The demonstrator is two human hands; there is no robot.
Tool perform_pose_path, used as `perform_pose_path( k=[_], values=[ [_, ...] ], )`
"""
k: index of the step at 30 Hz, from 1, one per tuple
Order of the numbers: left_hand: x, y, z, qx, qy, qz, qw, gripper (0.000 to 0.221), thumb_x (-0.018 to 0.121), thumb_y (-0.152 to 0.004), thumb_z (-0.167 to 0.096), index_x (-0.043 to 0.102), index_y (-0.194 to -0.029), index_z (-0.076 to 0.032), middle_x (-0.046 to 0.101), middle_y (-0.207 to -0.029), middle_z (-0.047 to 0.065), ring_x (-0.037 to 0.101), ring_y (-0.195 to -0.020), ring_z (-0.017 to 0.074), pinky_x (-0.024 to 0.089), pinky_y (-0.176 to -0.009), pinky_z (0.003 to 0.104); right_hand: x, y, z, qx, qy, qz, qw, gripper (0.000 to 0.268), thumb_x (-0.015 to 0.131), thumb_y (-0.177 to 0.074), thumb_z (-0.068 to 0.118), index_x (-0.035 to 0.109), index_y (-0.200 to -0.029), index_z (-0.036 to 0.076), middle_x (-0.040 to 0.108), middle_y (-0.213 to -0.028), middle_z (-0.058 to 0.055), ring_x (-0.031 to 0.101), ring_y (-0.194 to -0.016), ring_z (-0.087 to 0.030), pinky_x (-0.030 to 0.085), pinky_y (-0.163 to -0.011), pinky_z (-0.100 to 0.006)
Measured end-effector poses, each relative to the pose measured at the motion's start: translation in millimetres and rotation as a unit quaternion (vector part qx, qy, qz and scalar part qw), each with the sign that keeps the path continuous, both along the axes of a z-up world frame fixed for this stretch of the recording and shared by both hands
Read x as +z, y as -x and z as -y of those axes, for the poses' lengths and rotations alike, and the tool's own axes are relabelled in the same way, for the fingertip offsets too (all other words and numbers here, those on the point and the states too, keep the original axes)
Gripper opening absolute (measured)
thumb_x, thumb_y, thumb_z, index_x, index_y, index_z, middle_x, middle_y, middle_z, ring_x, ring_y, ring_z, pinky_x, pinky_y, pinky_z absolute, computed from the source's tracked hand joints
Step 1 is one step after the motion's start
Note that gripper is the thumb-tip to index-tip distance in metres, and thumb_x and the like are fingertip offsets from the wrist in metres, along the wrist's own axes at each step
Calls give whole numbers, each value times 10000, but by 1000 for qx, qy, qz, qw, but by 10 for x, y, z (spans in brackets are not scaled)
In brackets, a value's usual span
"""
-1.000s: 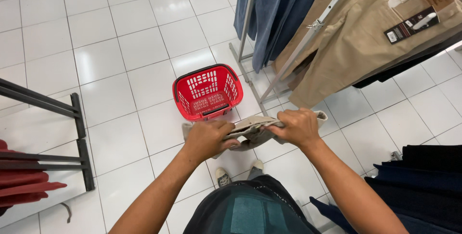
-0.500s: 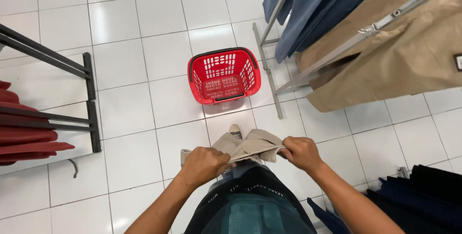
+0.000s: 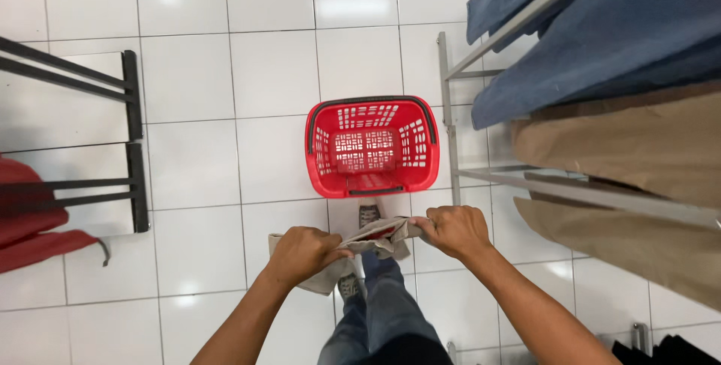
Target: The person takes a pair of folded pants from a red shopping basket, unfolds them, places them onto a white plastic hanger, and then hangs the pants on a metal display rack.
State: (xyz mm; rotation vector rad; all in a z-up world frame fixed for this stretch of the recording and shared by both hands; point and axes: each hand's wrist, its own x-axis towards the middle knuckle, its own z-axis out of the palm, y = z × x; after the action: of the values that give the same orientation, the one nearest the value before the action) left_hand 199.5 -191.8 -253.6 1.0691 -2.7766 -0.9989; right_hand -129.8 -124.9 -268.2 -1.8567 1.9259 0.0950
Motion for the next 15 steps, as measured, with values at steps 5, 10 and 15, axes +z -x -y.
perform_pose_path(
  k=[5, 10, 15],
  values=[
    [-1367, 376, 1318, 54, -59, 0, 997, 384, 690, -931, -474, 630, -728, -153, 679, -595, 116, 698, -620, 353, 551, -603, 476, -1172, 379, 1415, 12, -4, -46, 999, 664, 392, -964, 710, 584, -620, 174, 618, -573, -125, 678, -613, -369, 505, -563, -477],
    [-2305, 732, 2645, 81, -72, 65, 992, 347, 639, -965, -427, 666, -768, -143, 720, -672, 144, 731, -719, 375, 562, -686, 512, -2130, 603, 2666, 43, 43, -80, 995, 677, 387, -1007, 697, 648, -645, 188, 676, -639, -88, 720, -656, -317, 530, -574, -467],
    [-3153, 1026, 3585, 91, 4, 157, 983, 416, 539, -1018, -559, 704, -868, -208, 730, -722, 61, 753, -774, 330, 581, -746, 469, -3223, 845, 3601, 124, 112, -225, 960, 734, 286, -1109, 693, 724, -748, 227, 701, -699, 0, 718, -687, -214, 511, -572, -372]
  ],
)
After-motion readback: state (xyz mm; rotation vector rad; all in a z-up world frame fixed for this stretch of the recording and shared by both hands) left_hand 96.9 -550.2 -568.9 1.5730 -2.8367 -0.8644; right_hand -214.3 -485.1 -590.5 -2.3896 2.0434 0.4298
